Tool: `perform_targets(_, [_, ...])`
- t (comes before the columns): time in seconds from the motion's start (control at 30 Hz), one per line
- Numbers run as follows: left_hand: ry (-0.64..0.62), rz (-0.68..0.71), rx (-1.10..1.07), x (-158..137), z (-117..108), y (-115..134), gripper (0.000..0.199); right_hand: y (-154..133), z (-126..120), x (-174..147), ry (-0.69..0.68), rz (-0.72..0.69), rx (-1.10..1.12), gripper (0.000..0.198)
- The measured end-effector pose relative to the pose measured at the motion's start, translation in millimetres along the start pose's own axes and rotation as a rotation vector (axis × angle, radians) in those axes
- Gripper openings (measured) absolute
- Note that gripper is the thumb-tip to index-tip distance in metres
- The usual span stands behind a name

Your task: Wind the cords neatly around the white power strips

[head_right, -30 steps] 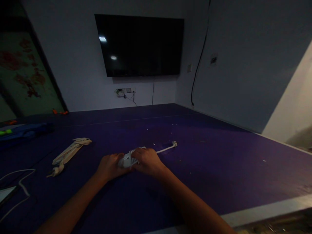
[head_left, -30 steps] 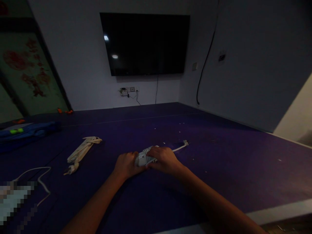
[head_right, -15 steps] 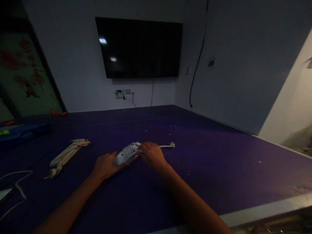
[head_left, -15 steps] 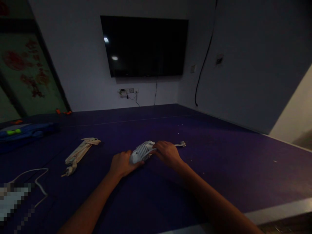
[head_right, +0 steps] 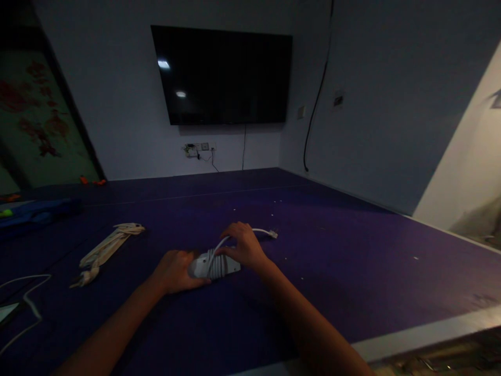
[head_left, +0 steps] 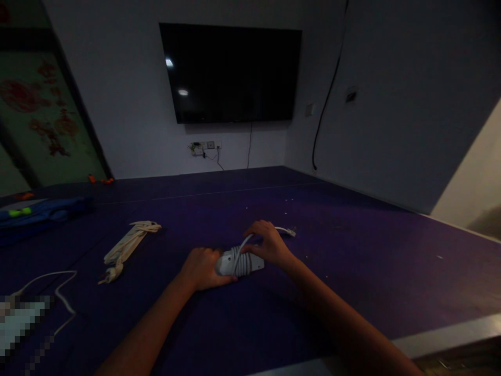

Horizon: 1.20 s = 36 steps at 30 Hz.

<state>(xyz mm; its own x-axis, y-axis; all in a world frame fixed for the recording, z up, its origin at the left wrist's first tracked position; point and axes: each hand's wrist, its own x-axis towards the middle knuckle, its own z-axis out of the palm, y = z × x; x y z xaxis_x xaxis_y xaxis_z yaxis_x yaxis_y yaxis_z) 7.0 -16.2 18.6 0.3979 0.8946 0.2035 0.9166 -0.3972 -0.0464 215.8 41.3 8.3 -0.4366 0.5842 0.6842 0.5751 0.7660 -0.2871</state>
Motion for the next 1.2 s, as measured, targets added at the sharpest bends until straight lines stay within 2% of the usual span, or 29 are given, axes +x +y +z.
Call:
perform_targets(0.2, [0.032,0.203,0.041,-4.2,2.4,8.3,0.055,-4.4,-3.5,1.0,-0.074,0.065,0.426,0.033])
perform_targets(0.33, [0.098,0.326,0.003,-8.1,2.8,12.9,0.056,-5.8,-4.0,0.6,-0.154,0.153,0.642,0.034])
perform_targets(0.53, [0.193,0.329,-0.028,-9.9,6.3,12.7,0.064,3.1,4.4,-0.4,-0.197,0.249,0.819,0.037])
perform_targets(0.67, [0.266,0.348,-0.012,-9.9,10.6,11.2,0.07,9.0,9.5,-2.0,-0.278,0.311,0.941,0.035])
perform_targets(0.8, [0.412,0.391,-0.05,-11.5,15.1,9.0,0.073,12.6,10.8,-2.0,-0.365,0.371,1.047,0.033])
perform_targets(0.9, [0.509,0.374,-0.084,-13.7,17.1,9.1,0.074,13.2,10.3,-1.3,-0.425,0.395,1.108,0.032])
perform_targets(0.97, [0.536,0.32,-0.115,-14.9,17.7,10.3,0.075,12.0,9.7,-1.5,-0.44,0.38,1.103,0.028])
perform_targets(1.03, [0.549,0.244,-0.165,-15.5,18.1,12.1,0.077,9.8,9.2,-2.6,-0.43,0.348,0.999,0.021])
perform_targets(1.1, [0.57,0.166,-0.229,-15.5,18.1,14.3,0.079,7.1,9.7,-4.8,-0.371,0.3,0.722,0.016])
perform_targets(1.2, [0.596,0.051,-0.369,-14.7,17.2,17.8,0.079,3.6,14.4,-8.5,-0.226,0.261,0.273,0.023])
